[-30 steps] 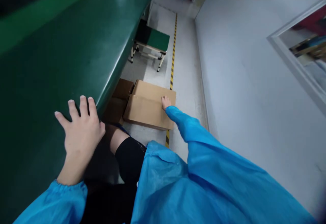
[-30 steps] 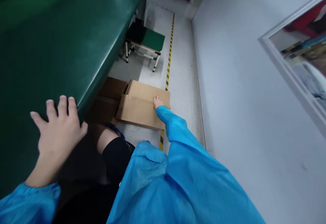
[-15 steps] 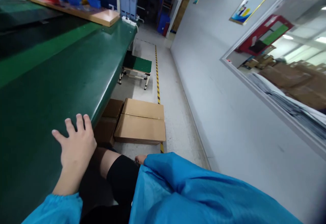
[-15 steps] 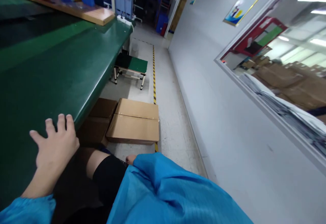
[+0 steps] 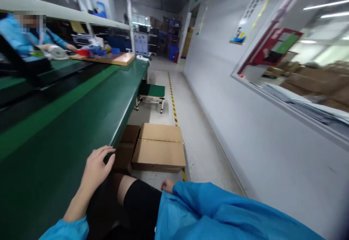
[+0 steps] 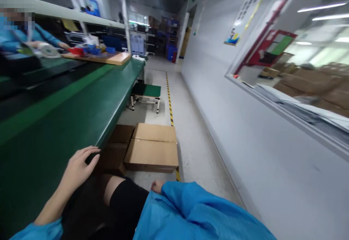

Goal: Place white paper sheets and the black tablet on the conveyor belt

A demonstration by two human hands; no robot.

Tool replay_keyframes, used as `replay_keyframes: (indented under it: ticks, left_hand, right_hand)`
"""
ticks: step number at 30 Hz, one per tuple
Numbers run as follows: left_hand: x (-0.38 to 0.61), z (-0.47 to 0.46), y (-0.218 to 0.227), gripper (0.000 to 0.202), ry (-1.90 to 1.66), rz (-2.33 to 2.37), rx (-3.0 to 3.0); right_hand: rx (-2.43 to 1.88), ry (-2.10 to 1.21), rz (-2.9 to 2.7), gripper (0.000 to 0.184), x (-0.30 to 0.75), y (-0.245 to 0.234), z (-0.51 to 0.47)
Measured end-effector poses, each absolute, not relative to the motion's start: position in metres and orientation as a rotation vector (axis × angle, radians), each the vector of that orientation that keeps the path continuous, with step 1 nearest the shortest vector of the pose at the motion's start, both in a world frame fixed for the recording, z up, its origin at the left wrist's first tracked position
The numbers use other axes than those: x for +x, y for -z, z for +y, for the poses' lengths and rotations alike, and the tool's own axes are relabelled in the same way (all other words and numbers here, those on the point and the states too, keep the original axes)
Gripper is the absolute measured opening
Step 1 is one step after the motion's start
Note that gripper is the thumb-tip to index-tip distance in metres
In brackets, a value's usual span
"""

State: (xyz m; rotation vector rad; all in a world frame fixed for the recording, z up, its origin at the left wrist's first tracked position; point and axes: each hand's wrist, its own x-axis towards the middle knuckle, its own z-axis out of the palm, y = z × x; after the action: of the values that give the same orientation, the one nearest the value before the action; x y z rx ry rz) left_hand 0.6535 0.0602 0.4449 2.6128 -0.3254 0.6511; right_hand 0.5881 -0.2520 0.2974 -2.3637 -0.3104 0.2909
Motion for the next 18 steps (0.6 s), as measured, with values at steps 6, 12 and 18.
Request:
replay_keyframes:
  ticks: [6,12,18]
  left_hand:
    - [0.566,0.078,-0.439,0.029,-0.794,-0.123,2.391]
    - [0.477,0.169,-0.451,0.023,-0.944,0.725,2.368]
    - [0.401,0.247,-0.47,0.023,-1.175,1.275,1.88]
  right_hand:
    - [-2.007,-0.068,-0.342,0.043,0.606,-0.275,-0.232]
    - [-1.711,0.21,-0.421,0.032,0.704,-0.387,-0.146]
    - [-1.602,-0.095,-1.287,0.032,0.677,-0.471,0.042]
